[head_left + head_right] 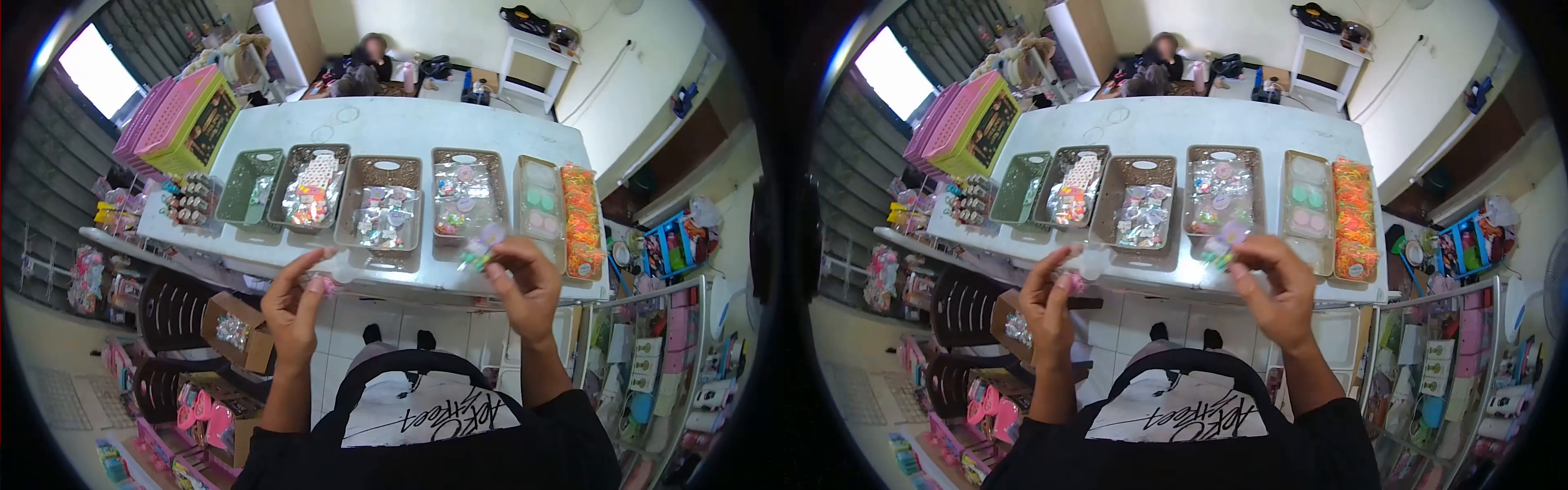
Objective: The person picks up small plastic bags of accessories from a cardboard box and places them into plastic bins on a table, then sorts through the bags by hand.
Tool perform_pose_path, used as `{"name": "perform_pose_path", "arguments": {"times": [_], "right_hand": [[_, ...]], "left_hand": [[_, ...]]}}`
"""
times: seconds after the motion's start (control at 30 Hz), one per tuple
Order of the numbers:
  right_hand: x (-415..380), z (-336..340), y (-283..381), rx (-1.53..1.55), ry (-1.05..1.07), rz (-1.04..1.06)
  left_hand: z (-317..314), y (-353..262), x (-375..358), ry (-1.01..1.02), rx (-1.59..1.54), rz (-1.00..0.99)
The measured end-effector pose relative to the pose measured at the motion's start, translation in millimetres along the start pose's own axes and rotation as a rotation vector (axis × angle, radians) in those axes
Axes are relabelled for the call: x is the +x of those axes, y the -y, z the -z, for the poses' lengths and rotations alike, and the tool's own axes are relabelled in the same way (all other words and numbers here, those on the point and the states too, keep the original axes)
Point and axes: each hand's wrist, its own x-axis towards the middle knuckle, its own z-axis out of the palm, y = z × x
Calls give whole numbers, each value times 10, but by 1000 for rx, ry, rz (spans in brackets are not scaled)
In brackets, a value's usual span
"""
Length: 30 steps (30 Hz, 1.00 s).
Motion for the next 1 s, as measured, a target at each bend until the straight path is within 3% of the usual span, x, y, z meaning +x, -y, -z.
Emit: {"name": "perform_pose_path", "arguments": {"times": [0.1, 0.27, 0.4, 0.43, 0.5, 0.53, 0.6, 0.87, 0.93, 1.0], "right_hand": [[136, 185, 212, -17, -218, 11], [630, 106, 540, -218, -100, 13], [1228, -429, 504, -533, 512, 119], [1309, -569, 341, -537, 509, 112], [1411, -814, 0, -665, 754, 152], [1433, -904, -22, -672, 756, 151], [1454, -1075, -25, -798, 865, -114], [1437, -1240, 122, -1245, 939, 7], [1489, -1282, 207, -1212, 850, 110], [1605, -1337, 445, -855, 696, -94]], "left_hand": [[83, 21, 185, 15, 64, -115], [207, 20, 505, -6, 67, -162], [384, 30, 656, -15, 19, -169], [427, 43, 676, -10, 8, -166], [498, 64, 720, -3, -10, -165], [519, 76, 731, -9, -49, -153], [596, 113, 759, -24, -94, -142], [749, 65, 846, 77, -182, -75], [798, 21, 877, 103, -204, -50], [786, -66, 897, 163, -235, -33]]}}
